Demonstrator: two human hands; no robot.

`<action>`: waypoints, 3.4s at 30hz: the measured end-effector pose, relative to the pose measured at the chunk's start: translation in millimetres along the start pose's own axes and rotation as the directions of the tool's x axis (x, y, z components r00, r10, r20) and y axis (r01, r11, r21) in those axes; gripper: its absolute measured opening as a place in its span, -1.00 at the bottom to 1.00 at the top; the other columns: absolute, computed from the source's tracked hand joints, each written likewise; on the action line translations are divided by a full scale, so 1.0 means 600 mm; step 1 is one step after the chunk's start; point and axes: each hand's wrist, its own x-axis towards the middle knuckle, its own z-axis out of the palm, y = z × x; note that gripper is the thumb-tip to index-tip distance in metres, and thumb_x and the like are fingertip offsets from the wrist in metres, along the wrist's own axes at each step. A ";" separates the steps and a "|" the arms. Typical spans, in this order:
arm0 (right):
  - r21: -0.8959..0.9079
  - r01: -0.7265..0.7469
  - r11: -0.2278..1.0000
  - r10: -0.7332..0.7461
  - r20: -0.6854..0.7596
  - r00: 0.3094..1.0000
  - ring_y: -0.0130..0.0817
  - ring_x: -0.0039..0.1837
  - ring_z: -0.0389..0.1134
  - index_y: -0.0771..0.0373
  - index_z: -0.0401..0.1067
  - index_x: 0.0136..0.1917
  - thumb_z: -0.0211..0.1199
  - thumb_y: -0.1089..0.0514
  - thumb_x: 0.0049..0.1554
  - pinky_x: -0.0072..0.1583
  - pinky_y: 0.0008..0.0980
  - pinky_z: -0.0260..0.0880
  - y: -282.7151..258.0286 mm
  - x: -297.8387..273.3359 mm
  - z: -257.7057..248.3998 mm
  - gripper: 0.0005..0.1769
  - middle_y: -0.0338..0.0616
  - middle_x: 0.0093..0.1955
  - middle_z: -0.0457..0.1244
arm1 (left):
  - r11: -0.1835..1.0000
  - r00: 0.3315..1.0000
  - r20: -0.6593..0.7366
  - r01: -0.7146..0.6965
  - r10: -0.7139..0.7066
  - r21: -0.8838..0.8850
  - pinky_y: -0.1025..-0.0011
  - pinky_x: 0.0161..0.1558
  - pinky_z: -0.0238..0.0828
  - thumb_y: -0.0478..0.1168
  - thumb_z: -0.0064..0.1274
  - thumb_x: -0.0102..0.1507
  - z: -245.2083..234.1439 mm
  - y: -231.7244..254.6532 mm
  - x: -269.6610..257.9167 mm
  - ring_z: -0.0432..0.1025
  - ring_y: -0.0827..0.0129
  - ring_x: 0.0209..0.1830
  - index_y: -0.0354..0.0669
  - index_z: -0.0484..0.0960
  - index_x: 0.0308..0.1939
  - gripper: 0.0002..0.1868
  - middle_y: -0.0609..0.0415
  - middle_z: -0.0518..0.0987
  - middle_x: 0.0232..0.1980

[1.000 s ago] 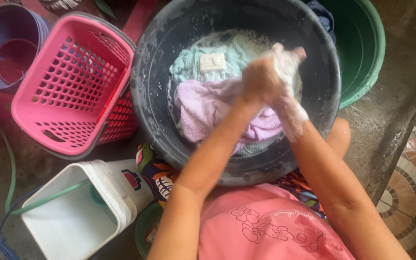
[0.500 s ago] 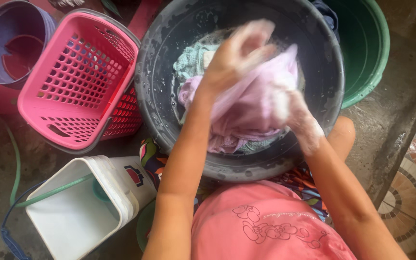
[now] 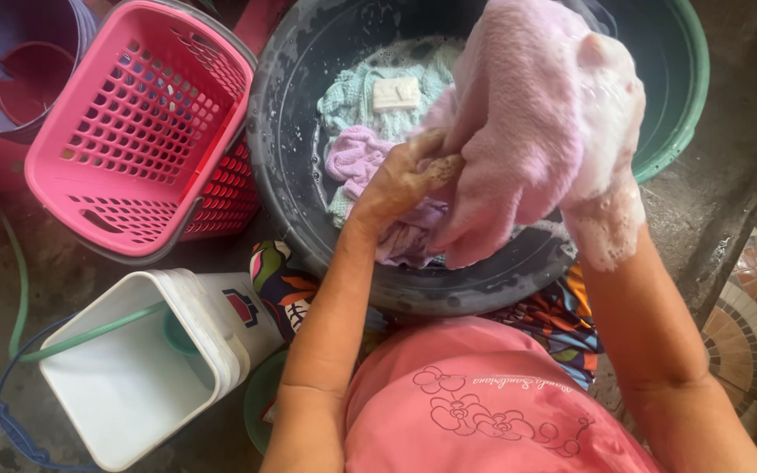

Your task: The person washes clothes by hand in a basin of soapy water, scrubbing a pink garment and a white bar of soap before rinsing and wringing the fabric.

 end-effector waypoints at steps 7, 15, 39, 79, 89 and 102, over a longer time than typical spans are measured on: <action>0.017 -0.056 0.998 0.057 -0.075 0.996 -0.48 -0.18 0.35 0.28 0.45 0.02 0.23 0.09 0.36 -0.10 -0.57 0.45 0.033 0.030 -0.067 -0.81 -0.18 -0.12 0.33 | 0.888 0.866 -0.212 -0.418 0.453 0.189 0.35 0.31 0.59 0.07 0.11 0.40 -0.098 0.064 -0.034 0.60 0.30 0.10 -0.35 0.62 0.08 -0.52 -0.11 0.68 0.05; 0.133 -0.243 0.961 0.260 -0.128 0.957 -0.58 -0.43 0.25 0.18 0.45 -0.12 0.26 -0.01 0.32 -0.41 -0.69 0.24 0.185 0.016 -0.036 -0.74 -0.32 -0.34 0.28 | 0.779 0.809 -0.431 -0.052 0.400 0.625 0.25 0.17 0.50 -0.18 0.06 0.28 0.053 -0.093 0.103 0.55 0.11 0.07 -0.23 0.60 0.11 -0.65 -0.13 0.63 0.06; -0.237 -0.191 0.953 0.170 -0.105 0.980 -0.46 -0.12 0.21 0.20 0.38 0.07 -0.01 0.03 0.33 -0.16 -0.50 0.26 0.173 0.006 0.017 -0.76 -0.22 -0.04 0.26 | 0.542 0.802 -0.406 0.125 0.439 0.831 0.36 -0.40 0.42 -0.14 -0.12 0.37 -0.048 -0.087 0.165 0.46 0.32 -0.48 -0.04 0.58 -0.33 -0.77 0.07 0.57 -0.43; -0.174 -0.262 0.949 0.281 0.096 0.955 -0.26 0.24 0.40 0.30 0.44 0.26 0.18 -0.41 0.20 0.30 -0.17 0.43 0.047 0.033 0.040 -0.25 -0.04 0.14 0.35 | 0.831 0.956 -0.285 0.107 0.064 0.545 0.34 0.27 0.53 -0.11 0.00 0.36 -0.059 0.013 0.018 0.54 0.28 0.14 -0.16 0.67 -0.08 -0.76 -0.06 0.65 0.05; -0.138 -0.118 0.983 0.104 -0.101 0.989 -0.17 0.04 0.32 0.10 0.34 -0.10 0.33 -0.25 0.46 0.47 0.06 0.43 0.187 0.050 -0.092 -0.52 -0.16 -0.15 0.22 | 0.868 0.781 -0.497 -0.112 0.378 0.484 0.25 0.19 0.43 -0.06 -0.01 0.39 -0.005 -0.046 0.128 0.46 0.26 0.07 -0.16 0.61 -0.18 -0.75 -0.02 0.57 -0.01; -0.485 -0.083 0.871 -0.017 -0.199 0.980 -0.15 0.15 0.31 0.23 0.37 0.07 0.23 -0.32 0.36 0.40 -0.03 0.36 0.234 0.019 -0.059 -0.46 -0.05 0.01 0.27 | 0.435 0.922 -0.253 0.108 0.292 0.894 0.22 -0.05 0.41 0.11 -0.04 0.39 0.050 -0.144 0.193 0.44 0.31 -0.18 -0.11 0.61 -0.17 -0.63 0.04 0.55 -0.23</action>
